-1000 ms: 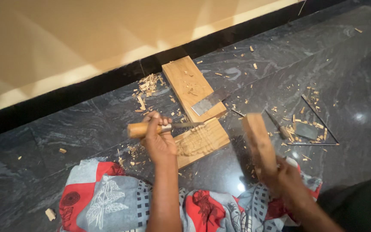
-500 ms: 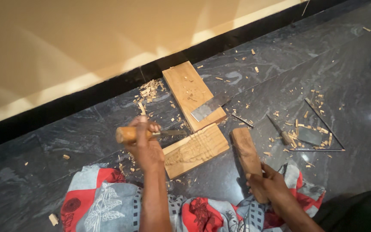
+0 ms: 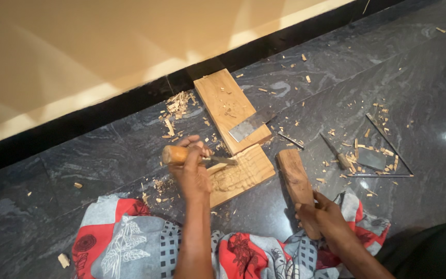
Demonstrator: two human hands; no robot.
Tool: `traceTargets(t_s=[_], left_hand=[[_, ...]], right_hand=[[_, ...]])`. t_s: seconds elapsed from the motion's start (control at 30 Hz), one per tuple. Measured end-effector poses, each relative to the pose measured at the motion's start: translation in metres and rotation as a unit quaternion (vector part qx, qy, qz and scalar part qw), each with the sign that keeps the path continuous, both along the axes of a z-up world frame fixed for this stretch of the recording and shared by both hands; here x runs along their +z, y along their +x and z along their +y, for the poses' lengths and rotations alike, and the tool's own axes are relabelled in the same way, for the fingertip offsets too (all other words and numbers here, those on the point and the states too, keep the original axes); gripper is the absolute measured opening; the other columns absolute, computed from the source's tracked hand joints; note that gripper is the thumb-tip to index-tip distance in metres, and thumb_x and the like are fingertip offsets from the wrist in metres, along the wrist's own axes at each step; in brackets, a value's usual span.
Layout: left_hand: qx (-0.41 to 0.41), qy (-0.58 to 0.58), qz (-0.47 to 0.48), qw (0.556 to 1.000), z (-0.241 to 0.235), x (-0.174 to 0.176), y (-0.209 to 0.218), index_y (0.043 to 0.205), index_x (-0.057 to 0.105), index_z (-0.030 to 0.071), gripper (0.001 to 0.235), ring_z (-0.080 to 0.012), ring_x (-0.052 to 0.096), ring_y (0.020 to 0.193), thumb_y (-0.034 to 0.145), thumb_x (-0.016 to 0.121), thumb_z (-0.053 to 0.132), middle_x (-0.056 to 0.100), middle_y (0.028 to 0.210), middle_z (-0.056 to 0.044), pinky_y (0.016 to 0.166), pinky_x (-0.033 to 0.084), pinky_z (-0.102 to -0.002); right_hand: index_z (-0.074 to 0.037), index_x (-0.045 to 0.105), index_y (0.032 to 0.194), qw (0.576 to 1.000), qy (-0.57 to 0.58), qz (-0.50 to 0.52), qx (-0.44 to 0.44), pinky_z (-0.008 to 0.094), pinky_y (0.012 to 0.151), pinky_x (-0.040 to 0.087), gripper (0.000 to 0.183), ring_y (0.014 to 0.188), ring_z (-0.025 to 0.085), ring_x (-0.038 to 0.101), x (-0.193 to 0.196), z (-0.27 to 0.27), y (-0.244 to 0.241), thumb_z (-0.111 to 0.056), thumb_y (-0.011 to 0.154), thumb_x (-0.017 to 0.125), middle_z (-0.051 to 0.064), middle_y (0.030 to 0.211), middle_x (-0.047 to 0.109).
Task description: The person carves a wooden plank using a chisel and mallet. They repeatedly strike the chisel to remove wood shavings and shape the plank.
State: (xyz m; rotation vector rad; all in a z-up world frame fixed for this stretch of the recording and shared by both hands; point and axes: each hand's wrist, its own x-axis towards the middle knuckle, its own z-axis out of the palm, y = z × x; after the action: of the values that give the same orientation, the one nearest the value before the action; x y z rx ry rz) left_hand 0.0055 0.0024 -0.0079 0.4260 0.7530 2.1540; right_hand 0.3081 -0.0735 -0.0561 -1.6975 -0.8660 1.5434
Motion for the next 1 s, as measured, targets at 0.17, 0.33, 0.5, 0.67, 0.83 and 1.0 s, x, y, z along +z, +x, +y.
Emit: traceTargets(t_s=[0.17,0.33,0.5,0.67,0.83,1.0], left_hand=[[-0.009,-0.011,0.024,1.000,0.001,-0.005,0.006,0.102,0.065,-0.003,0.024,-0.0156,0.065,0.068,0.079,0.068,-0.012,0.070,0.094,-0.012,0.061,0.057,-0.029],[-0.021,-0.011,0.039,0.999,0.003,-0.006,0.007,0.103,0.066,-0.006,0.024,-0.0156,0.064,0.066,0.080,0.066,-0.014,0.069,0.089,-0.012,0.061,0.055,-0.029],[-0.029,-0.029,0.067,0.997,0.004,0.000,0.010,0.104,0.068,-0.007,0.024,-0.0152,0.064,0.066,0.081,0.066,-0.014,0.067,0.082,-0.010,0.062,0.054,-0.027],[-0.016,-0.111,0.181,0.977,0.004,-0.007,0.011,0.103,0.069,-0.002,0.024,-0.0120,0.066,0.068,0.079,0.070,-0.008,0.069,0.086,-0.007,0.060,0.055,-0.026],[0.047,-0.134,0.214,0.966,0.017,-0.036,0.013,0.104,0.053,0.001,0.040,-0.0111,0.062,0.072,0.076,0.081,-0.004,0.060,0.087,-0.003,0.062,0.057,-0.025],[0.046,-0.197,0.144,0.969,0.019,-0.045,0.016,0.106,0.046,0.002,0.048,-0.0142,0.066,0.073,0.075,0.083,-0.002,0.064,0.092,-0.007,0.064,0.061,-0.027]], right_hand=[[0.006,0.065,0.125,0.999,-0.029,-0.029,-0.017,0.033,0.049,0.045,0.052,0.055,0.018,0.053,-0.007,0.000,-0.001,-0.004,0.076,0.080,0.009,0.080,0.066],[0.002,0.060,0.127,0.987,0.132,-0.085,-0.032,0.033,0.049,0.047,0.052,0.057,0.019,0.059,0.022,-0.002,-0.004,-0.005,0.079,0.076,0.012,0.080,0.068],[0.002,0.048,0.138,0.856,0.414,-0.306,0.039,0.032,0.074,0.055,0.073,0.092,0.021,0.069,0.106,0.003,-0.020,-0.010,0.075,0.081,0.015,0.108,0.070],[-0.004,0.045,0.142,0.753,0.544,-0.342,0.144,0.031,0.076,0.062,0.076,0.093,0.022,0.072,0.202,0.027,-0.071,-0.018,0.077,0.080,0.016,0.113,0.068],[-0.028,0.040,0.155,0.543,0.424,-0.611,0.390,0.029,0.040,0.054,0.066,0.064,0.017,0.066,0.253,0.062,-0.117,-0.012,0.095,0.064,0.009,0.104,0.062],[-0.025,0.052,0.148,0.484,0.568,-0.569,0.346,0.029,0.038,0.048,0.051,0.058,0.016,0.059,0.248,0.066,-0.129,-0.011,0.099,0.057,0.006,0.078,0.063]])
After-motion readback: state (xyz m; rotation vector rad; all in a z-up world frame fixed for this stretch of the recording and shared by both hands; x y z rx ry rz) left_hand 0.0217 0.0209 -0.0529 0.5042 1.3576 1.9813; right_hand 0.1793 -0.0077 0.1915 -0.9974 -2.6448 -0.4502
